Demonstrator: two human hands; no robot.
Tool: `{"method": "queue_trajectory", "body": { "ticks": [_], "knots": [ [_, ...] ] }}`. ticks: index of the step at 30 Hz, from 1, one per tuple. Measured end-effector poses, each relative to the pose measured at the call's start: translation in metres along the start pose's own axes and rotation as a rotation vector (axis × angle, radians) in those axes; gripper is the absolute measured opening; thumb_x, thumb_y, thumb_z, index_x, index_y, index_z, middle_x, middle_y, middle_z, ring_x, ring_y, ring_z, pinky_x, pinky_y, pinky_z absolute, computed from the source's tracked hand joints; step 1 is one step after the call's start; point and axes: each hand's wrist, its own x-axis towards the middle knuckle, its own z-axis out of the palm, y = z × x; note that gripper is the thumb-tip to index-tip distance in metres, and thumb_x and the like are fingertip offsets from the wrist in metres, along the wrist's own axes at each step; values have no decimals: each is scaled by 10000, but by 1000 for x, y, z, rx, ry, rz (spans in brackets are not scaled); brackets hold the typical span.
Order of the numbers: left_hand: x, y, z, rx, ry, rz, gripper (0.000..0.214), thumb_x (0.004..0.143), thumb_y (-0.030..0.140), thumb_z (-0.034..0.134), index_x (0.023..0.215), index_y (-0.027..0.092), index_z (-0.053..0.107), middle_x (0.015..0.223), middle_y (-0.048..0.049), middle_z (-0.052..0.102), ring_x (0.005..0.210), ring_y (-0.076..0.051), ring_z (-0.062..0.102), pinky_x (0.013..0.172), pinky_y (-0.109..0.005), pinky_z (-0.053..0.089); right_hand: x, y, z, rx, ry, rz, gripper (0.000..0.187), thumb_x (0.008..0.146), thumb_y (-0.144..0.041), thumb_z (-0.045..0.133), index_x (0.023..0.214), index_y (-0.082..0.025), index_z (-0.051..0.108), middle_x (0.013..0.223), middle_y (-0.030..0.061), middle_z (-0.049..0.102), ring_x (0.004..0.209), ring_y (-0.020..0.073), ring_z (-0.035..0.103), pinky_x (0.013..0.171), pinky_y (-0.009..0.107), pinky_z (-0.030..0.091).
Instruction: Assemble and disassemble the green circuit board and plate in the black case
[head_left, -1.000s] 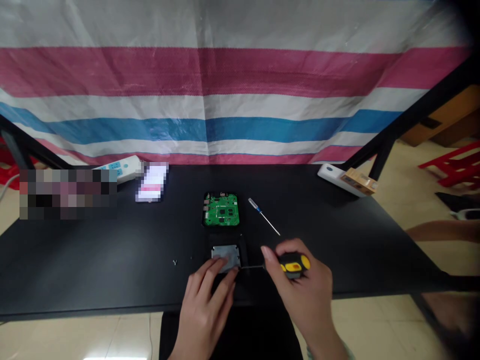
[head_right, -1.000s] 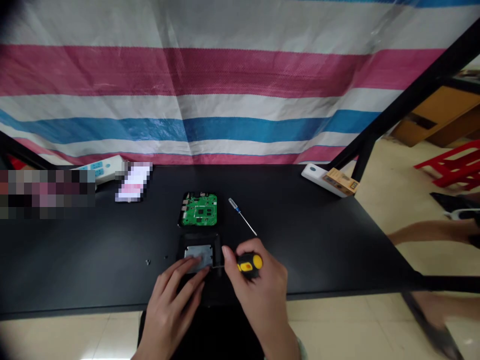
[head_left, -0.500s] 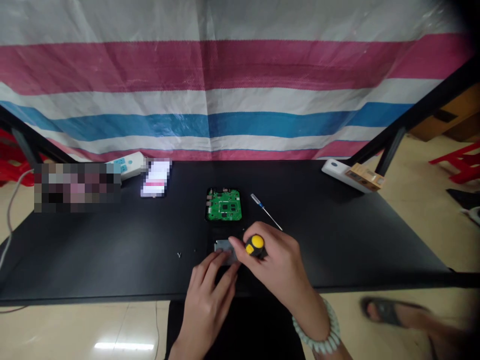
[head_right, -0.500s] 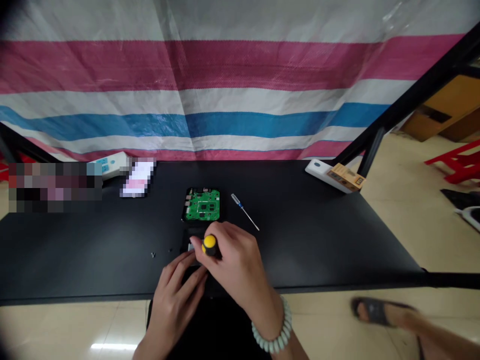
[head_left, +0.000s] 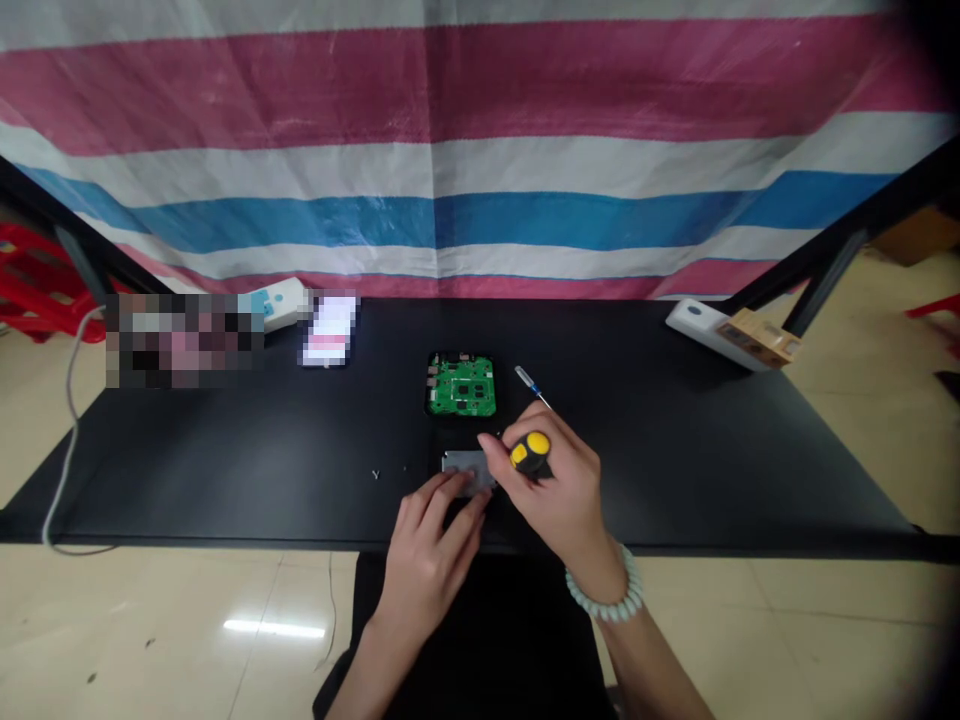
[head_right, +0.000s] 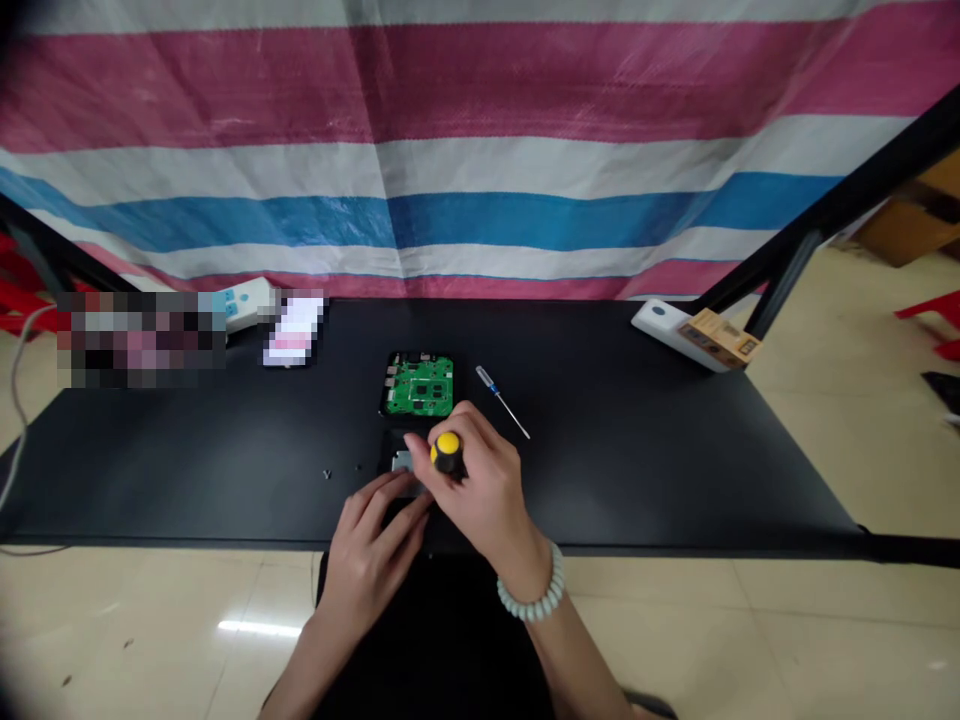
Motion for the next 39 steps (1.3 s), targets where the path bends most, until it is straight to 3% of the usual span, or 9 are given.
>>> {"method": "queue_trajectory", "body": {
  "ticks": [4, 8, 13, 17, 20, 22, 27, 34, 39],
  "knots": [
    [1, 1, 0, -12, 10, 1, 349, 1045, 118, 604, 1371, 215, 683, 1395, -109, 689, 1322, -286, 610, 1046, -448, 548, -3, 8, 0, -96, 34, -62, 485, 979, -209, 743, 1435, -265, 589, 989, 20, 763, 742, 152, 704, 737, 291, 625],
    [2, 2, 0, -30, 21, -5, 339, 1048, 118, 607, 1365, 209, 682, 1387, -103, 694, 1313, -276, 611, 1050, -440, 540, 2, 3, -12, -71, -80, -116, 393, 1003, -203, 701, 1381, -299, 655, 1034, 17, 768, 839, 161, 742, 808, 304, 646],
    [1, 2, -1, -43, 4, -16, 331, 1060, 133, 595, 1374, 201, 674, 1405, -101, 689, 1328, -275, 597, 1061, -436, 525, 10, -13, -33, 20, -266, -56, 512, 1060, -127, 444, 1544, -252, 553, 1462, 94, 655, 1310, 219, 664, 1075, 392, 594],
    [1, 2, -1, -47, 6, -18, 331, 1056, 132, 604, 1373, 200, 674, 1413, -96, 684, 1329, -274, 591, 1071, -427, 509, 6, -14, -33, -51, -208, -104, 462, 1036, -112, 589, 1460, -286, 640, 1171, 42, 745, 945, 144, 733, 826, 277, 622],
    [0, 2, 1, -48, 16, -15, 337, 1043, 126, 623, 1370, 191, 675, 1414, -102, 682, 1333, -278, 588, 1070, -424, 501, 1, -11, -28, -138, -70, -148, 355, 984, -163, 738, 1323, -269, 734, 915, 0, 692, 689, 107, 631, 643, 254, 557],
    [0, 2, 2, -49, 20, -7, 349, 1037, 118, 627, 1376, 186, 673, 1423, -106, 678, 1338, -281, 585, 1070, -424, 497, -1, -10, -26, -137, -21, -129, 329, 987, -161, 731, 1305, -245, 743, 917, 13, 683, 728, 120, 641, 677, 272, 558],
    [-2, 1, 3, -21, 11, 9, 367, 1033, 127, 623, 1390, 198, 674, 1444, -106, 672, 1348, -292, 583, 1049, -432, 507, -3, -16, -28, 21, -97, -69, 466, 1050, -82, 477, 1467, -219, 634, 1321, 97, 721, 1176, 223, 683, 991, 414, 566],
    [-1, 1, 6, 20, 31, 9, 337, 1032, 126, 609, 1346, 211, 696, 1419, -99, 692, 1314, -285, 610, 991, -416, 522, -4, -18, -16, -116, 90, -93, 268, 950, -101, 754, 1183, -228, 786, 892, 11, 664, 754, 134, 632, 692, 283, 534],
    [-1, 2, 10, 39, 97, 19, 302, 1017, 103, 627, 1274, 227, 727, 1338, -70, 735, 1265, -266, 637, 952, -398, 511, -4, -15, -21, -56, -20, -57, 361, 1049, -143, 548, 1371, -179, 705, 1221, 116, 712, 1099, 232, 688, 962, 403, 560]
  ]
}}
